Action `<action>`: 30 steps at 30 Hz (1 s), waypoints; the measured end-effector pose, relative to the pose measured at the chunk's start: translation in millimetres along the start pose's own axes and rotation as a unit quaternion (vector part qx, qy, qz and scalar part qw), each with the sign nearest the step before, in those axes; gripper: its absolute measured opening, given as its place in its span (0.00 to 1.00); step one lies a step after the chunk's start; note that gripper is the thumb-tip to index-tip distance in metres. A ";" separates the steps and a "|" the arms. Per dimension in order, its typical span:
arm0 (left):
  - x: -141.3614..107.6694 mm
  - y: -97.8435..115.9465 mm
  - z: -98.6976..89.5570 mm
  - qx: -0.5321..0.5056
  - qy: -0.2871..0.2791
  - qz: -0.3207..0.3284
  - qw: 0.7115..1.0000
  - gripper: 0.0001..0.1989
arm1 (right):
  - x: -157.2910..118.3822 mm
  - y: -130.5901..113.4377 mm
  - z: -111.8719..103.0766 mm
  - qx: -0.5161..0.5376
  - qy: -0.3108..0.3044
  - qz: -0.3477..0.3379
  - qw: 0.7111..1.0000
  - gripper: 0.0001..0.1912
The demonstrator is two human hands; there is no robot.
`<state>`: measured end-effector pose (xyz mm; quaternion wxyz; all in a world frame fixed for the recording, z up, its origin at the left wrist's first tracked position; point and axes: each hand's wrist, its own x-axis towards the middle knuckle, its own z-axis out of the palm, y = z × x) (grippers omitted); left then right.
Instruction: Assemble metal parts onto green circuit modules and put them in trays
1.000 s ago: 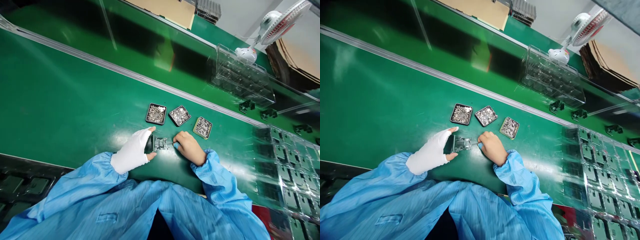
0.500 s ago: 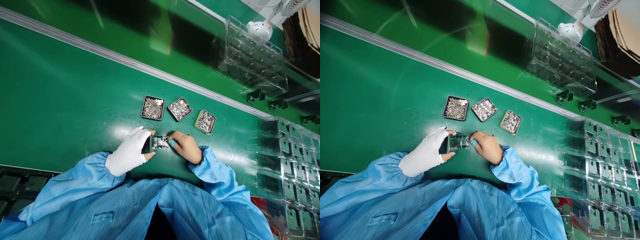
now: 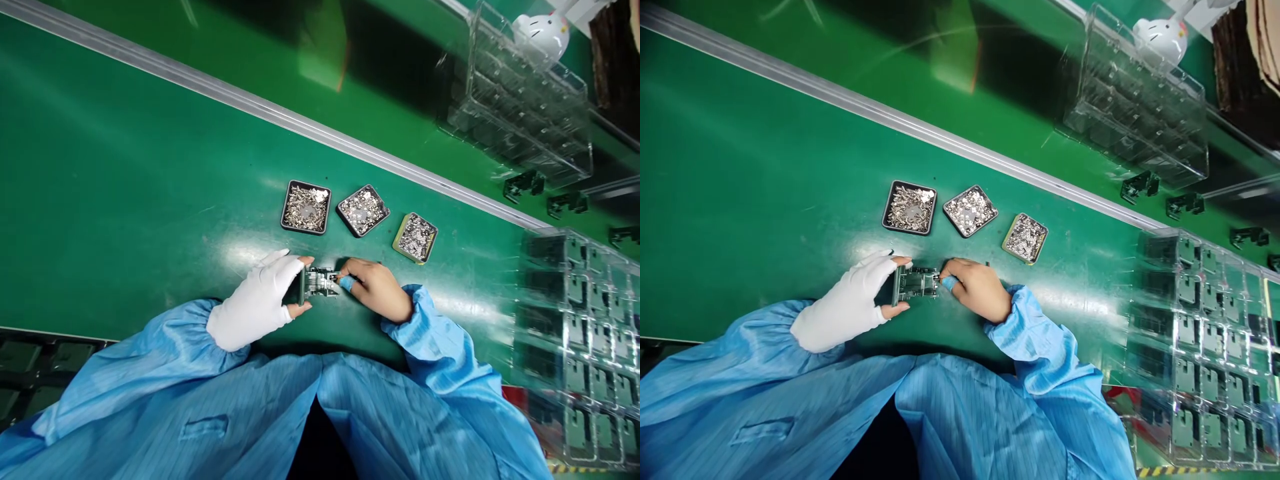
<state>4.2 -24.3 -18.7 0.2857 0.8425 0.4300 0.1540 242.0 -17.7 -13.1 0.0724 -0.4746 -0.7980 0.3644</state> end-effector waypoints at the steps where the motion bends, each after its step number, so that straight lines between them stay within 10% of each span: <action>1: 0.1 0.2 -0.3 0.000 -0.002 -0.001 1.000 0.27 | 0.1 -0.4 -0.4 -0.002 0.000 0.002 1.000 0.11; 30: -1.2 -0.6 2.6 -0.002 -0.006 -0.005 1.000 0.29 | 11.7 -16.6 -15.1 -0.041 -0.083 0.079 0.993 0.12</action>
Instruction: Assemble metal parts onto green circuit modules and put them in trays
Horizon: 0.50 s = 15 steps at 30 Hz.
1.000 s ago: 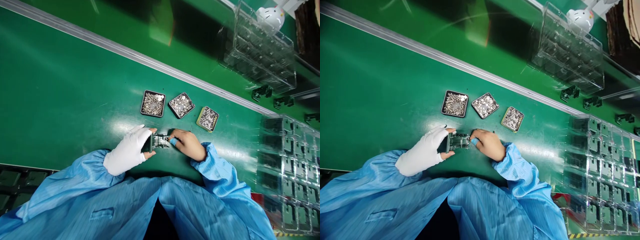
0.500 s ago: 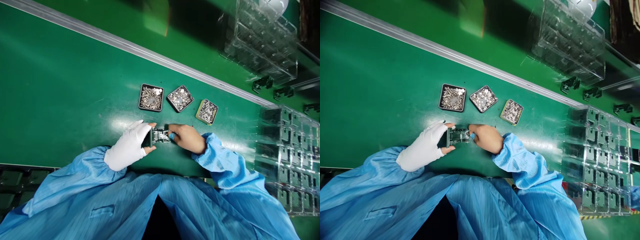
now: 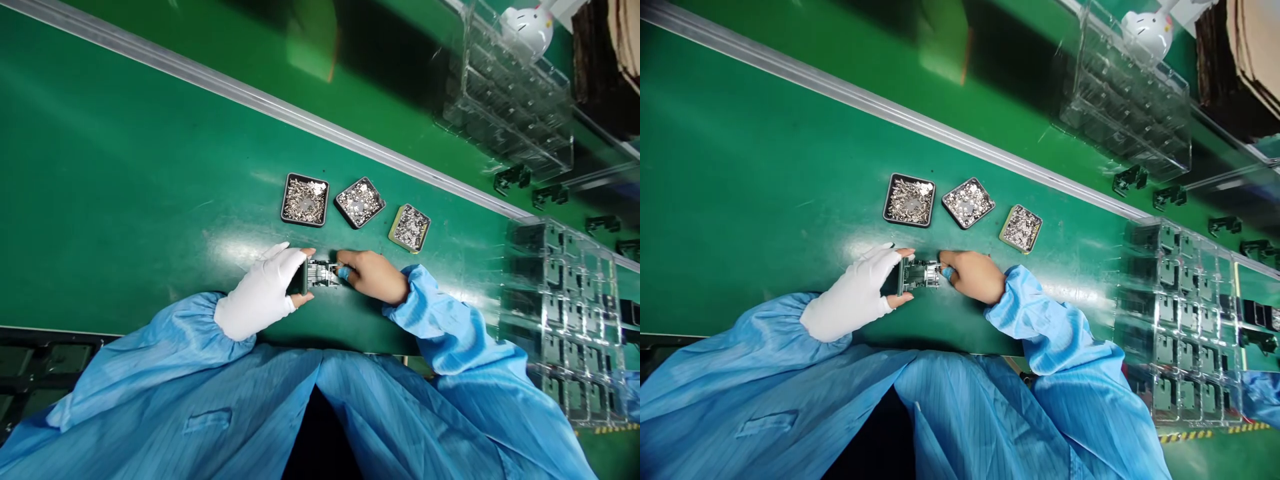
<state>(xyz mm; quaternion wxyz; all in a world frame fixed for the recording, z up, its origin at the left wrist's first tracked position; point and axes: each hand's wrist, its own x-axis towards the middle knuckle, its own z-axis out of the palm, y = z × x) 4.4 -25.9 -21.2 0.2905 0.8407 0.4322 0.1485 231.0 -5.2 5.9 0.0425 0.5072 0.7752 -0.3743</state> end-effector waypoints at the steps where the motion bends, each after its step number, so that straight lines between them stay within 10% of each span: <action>1: -0.5 -0.5 0.6 -0.001 0.004 0.000 1.000 0.29 | -0.8 1.6 0.5 0.002 0.000 -0.007 1.000 0.12; 8: -4.2 -1.4 8.2 -0.041 0.111 0.004 0.993 0.24 | -9.9 12.7 5.1 0.005 0.186 -0.095 0.978 0.15; 15: -11.7 10.5 9.4 0.010 0.149 0.062 0.987 0.31 | -8.9 -9.6 16.7 0.201 0.139 -0.073 0.967 0.17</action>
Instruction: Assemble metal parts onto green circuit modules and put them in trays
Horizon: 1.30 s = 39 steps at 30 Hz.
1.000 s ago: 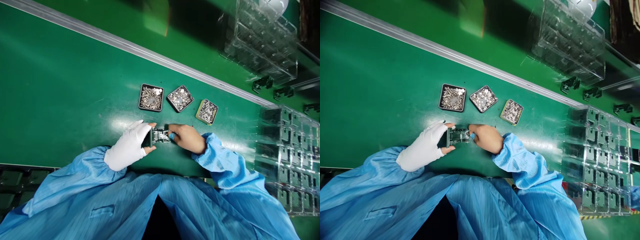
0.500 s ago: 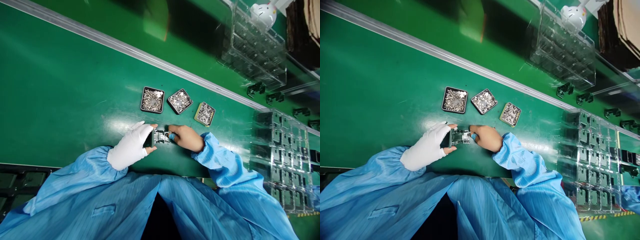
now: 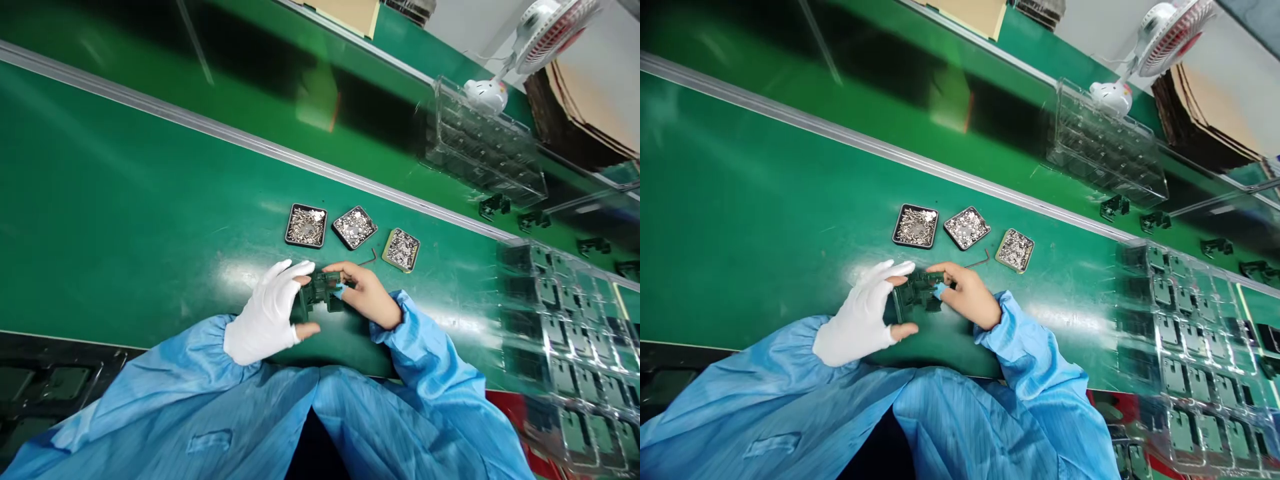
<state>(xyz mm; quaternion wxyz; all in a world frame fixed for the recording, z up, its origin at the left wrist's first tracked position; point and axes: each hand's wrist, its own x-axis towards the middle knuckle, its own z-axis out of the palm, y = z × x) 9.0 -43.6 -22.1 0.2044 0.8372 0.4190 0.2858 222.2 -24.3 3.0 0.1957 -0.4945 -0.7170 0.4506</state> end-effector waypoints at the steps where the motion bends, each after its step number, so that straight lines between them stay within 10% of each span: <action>1: -0.2 2.9 -3.0 0.002 -0.011 0.006 1.000 0.37 | -0.7 -2.1 3.1 -0.035 0.007 -0.016 0.999 0.18; 8: 8.5 18.2 -13.6 0.007 -0.141 -0.054 0.989 0.25 | -11.9 -14.5 16.4 -0.136 0.015 -0.143 0.980 0.19; 18: -1.0 15.4 3.6 -0.067 -0.064 -0.066 0.993 0.19 | -15.7 -16.4 30.0 -0.172 0.120 -0.144 0.967 0.10; 39: -10.3 11.4 9.7 -0.091 -0.013 -0.082 0.992 0.21 | -16.5 -15.8 31.7 -0.078 0.090 -0.125 0.985 0.13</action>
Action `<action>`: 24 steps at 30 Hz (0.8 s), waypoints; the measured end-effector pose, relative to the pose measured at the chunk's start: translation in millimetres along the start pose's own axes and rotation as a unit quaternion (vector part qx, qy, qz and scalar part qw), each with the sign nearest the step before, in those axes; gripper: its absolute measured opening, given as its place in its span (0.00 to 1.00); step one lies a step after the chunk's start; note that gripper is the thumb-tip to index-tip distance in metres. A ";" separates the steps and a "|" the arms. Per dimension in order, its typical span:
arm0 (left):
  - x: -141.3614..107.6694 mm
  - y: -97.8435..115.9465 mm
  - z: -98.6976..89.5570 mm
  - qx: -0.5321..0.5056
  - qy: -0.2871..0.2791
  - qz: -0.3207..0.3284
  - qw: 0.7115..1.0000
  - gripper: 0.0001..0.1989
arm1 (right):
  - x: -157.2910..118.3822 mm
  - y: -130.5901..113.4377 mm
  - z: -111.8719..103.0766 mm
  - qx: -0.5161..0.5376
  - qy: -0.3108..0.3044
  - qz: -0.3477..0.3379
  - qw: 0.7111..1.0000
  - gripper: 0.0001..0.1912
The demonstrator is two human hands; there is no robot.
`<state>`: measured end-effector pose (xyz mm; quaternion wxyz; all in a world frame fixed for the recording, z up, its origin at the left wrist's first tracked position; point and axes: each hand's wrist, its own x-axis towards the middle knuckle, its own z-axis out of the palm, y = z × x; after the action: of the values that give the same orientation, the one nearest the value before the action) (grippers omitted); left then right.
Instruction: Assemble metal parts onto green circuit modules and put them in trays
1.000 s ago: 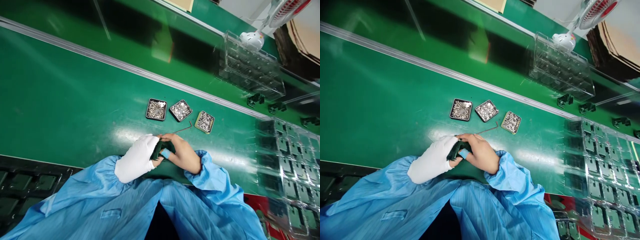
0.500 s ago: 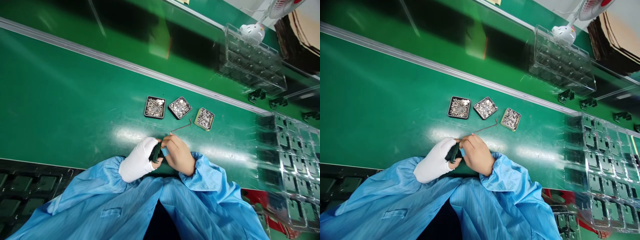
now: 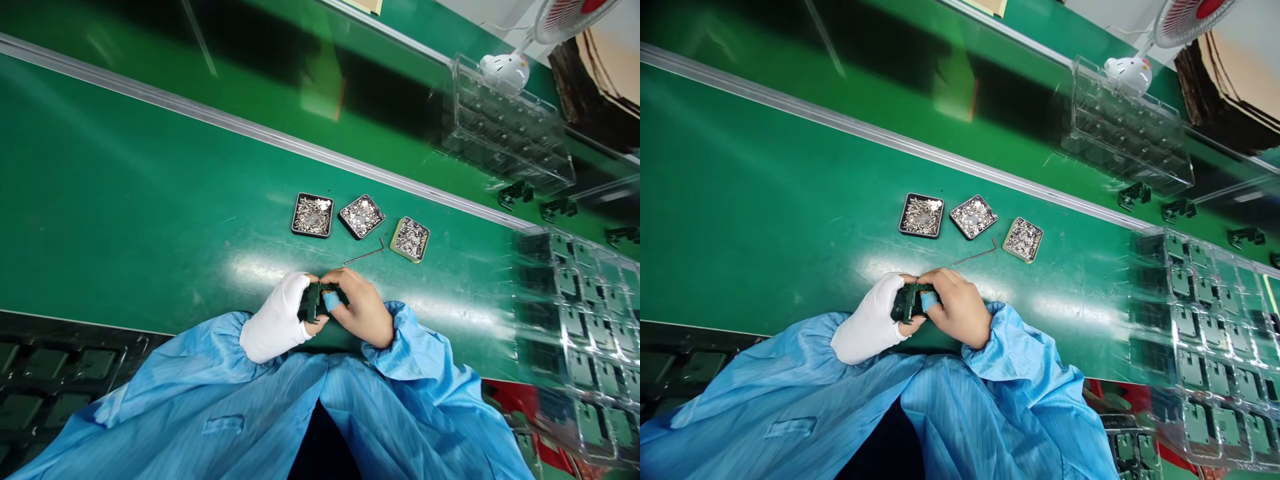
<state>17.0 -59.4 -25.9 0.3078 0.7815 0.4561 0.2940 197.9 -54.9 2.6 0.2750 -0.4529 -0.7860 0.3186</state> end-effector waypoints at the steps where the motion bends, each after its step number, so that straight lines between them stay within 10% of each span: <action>1: -0.4 0.0 0.5 -0.001 0.005 0.004 1.000 0.20 | -0.5 -1.1 1.1 -0.002 0.009 0.001 1.000 0.12; 24: -5.6 -3.1 3.3 0.013 0.006 0.025 1.000 0.16 | -7.6 -2.2 12.8 -0.064 0.019 -0.023 0.997 0.18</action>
<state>15.5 -63.9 -31.3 0.2875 0.7950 0.4418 0.3002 190.7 -65.7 -5.2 0.2676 -0.4575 -0.8095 0.2525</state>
